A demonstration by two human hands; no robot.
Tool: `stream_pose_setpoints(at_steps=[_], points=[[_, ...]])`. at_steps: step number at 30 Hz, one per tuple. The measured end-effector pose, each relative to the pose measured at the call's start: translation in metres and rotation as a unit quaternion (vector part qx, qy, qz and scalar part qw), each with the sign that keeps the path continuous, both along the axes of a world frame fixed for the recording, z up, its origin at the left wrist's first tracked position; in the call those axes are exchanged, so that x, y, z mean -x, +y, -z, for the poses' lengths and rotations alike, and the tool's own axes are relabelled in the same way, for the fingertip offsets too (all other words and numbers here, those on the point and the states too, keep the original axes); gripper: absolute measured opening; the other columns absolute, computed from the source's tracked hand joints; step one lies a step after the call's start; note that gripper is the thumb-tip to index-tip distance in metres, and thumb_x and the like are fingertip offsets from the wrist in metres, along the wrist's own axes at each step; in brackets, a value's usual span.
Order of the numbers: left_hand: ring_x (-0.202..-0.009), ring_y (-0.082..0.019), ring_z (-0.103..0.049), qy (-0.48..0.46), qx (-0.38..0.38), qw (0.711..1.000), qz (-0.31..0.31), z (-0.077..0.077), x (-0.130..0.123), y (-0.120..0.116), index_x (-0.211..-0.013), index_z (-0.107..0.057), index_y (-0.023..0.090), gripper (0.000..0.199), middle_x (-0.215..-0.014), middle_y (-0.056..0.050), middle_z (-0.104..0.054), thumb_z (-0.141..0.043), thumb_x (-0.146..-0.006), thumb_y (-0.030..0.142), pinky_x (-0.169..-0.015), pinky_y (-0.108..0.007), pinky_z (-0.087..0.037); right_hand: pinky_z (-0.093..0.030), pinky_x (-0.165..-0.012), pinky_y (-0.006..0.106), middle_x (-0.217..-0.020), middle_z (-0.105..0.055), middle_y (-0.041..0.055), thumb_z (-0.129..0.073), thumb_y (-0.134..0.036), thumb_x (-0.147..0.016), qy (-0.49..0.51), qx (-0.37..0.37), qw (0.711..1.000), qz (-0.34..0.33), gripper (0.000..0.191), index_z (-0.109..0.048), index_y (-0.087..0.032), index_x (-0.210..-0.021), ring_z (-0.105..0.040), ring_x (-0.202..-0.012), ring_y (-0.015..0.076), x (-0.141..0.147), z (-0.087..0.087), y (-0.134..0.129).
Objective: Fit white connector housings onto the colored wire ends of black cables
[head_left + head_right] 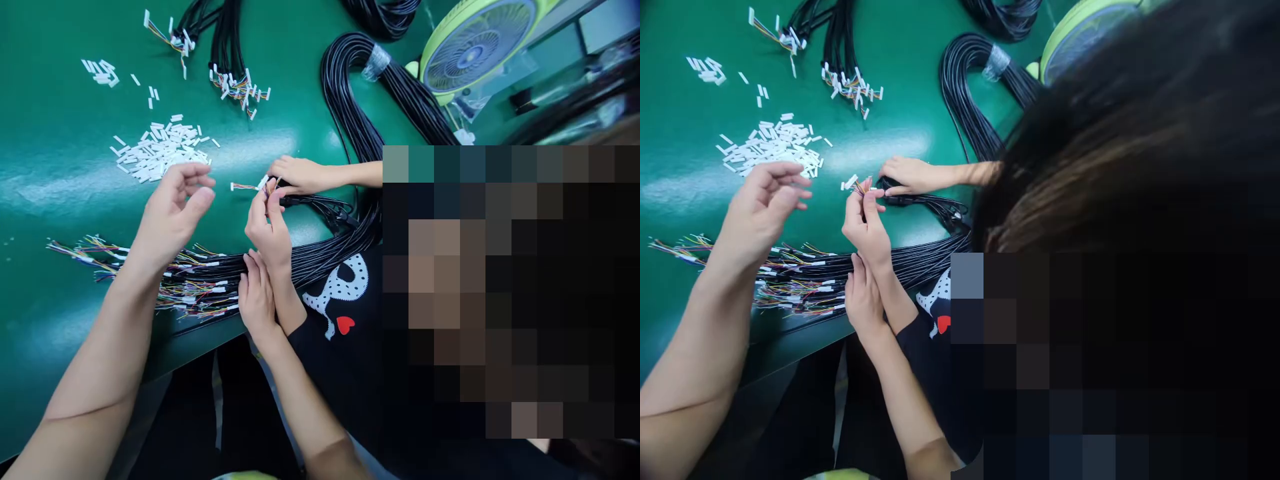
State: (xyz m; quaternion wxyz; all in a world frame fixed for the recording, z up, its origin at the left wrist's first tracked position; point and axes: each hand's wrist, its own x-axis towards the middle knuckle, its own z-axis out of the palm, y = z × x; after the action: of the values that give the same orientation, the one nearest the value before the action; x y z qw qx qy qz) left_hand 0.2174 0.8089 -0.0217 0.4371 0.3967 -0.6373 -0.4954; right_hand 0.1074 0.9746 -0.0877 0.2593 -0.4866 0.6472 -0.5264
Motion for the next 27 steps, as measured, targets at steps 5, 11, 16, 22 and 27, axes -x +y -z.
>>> stream_pose_setpoints(at_steps=[5,11,16,22,27], points=[[-0.087,-0.017,-0.068,-0.028,0.066,0.996,0.056,-0.028,0.042,0.004,-0.108,-0.068,0.021,0.031,-0.097,-0.004,-0.071,-0.07,-0.087,0.044,-0.074,-0.028,-0.056,-0.047,-0.117,0.047,-0.128,-0.067,0.0098,-0.049,-0.032,-0.1,0.057,-0.011,0.998,0.033,0.023,-0.063,-0.025,-0.116,-0.052,-0.139,0.0273,0.0,0.014,0.006],[-0.075,-0.015,-0.067,0.02,-0.031,0.998,0.041,-0.006,0.044,0.006,-0.095,-0.067,0.02,0.014,-0.083,-0.002,-0.071,-0.064,-0.088,0.031,-0.07,-0.026,-0.055,-0.053,-0.112,0.049,-0.127,-0.067,0.0098,-0.048,-0.023,-0.097,0.132,0.014,0.991,0.016,0.031,-0.062,-0.03,-0.123,-0.059,-0.131,0.0288,-0.002,0.01,0.011],[-0.072,-0.015,-0.064,-0.087,-0.081,0.993,-0.005,0.033,0.015,-0.005,-0.096,-0.068,0.018,0.021,-0.084,-0.004,-0.072,-0.051,-0.093,0.029,-0.072,-0.029,-0.052,-0.052,-0.113,0.051,-0.133,-0.065,0.0099,-0.046,-0.017,-0.096,0.189,-0.001,0.982,-0.007,0.036,-0.063,-0.03,-0.125,-0.058,-0.134,0.028,-0.009,0.007,0.017],[-0.076,-0.019,-0.067,-0.226,-0.097,0.969,-0.008,0.051,0.019,-0.019,-0.113,-0.066,0.017,0.028,-0.092,-0.005,-0.073,-0.058,-0.087,0.021,-0.08,-0.035,-0.054,-0.049,-0.114,0.051,-0.131,-0.066,0.015,-0.043,-0.012,-0.098,0.26,0.007,0.966,0.015,0.032,-0.061,-0.016,-0.124,-0.056,-0.135,0.0245,-0.016,0.015,0.014],[-0.081,-0.017,-0.067,-0.095,-0.041,0.995,-0.007,0.016,0.03,0.002,-0.115,-0.062,0.02,0.025,-0.093,-0.004,-0.07,-0.057,-0.095,0.035,-0.078,-0.031,-0.054,-0.053,-0.11,0.043,-0.126,-0.068,0.0129,-0.047,-0.012,-0.098,0.221,0.008,0.975,0.022,0.026,-0.064,-0.017,-0.117,-0.06,-0.129,0.0209,-0.016,-0.002,0.009]])
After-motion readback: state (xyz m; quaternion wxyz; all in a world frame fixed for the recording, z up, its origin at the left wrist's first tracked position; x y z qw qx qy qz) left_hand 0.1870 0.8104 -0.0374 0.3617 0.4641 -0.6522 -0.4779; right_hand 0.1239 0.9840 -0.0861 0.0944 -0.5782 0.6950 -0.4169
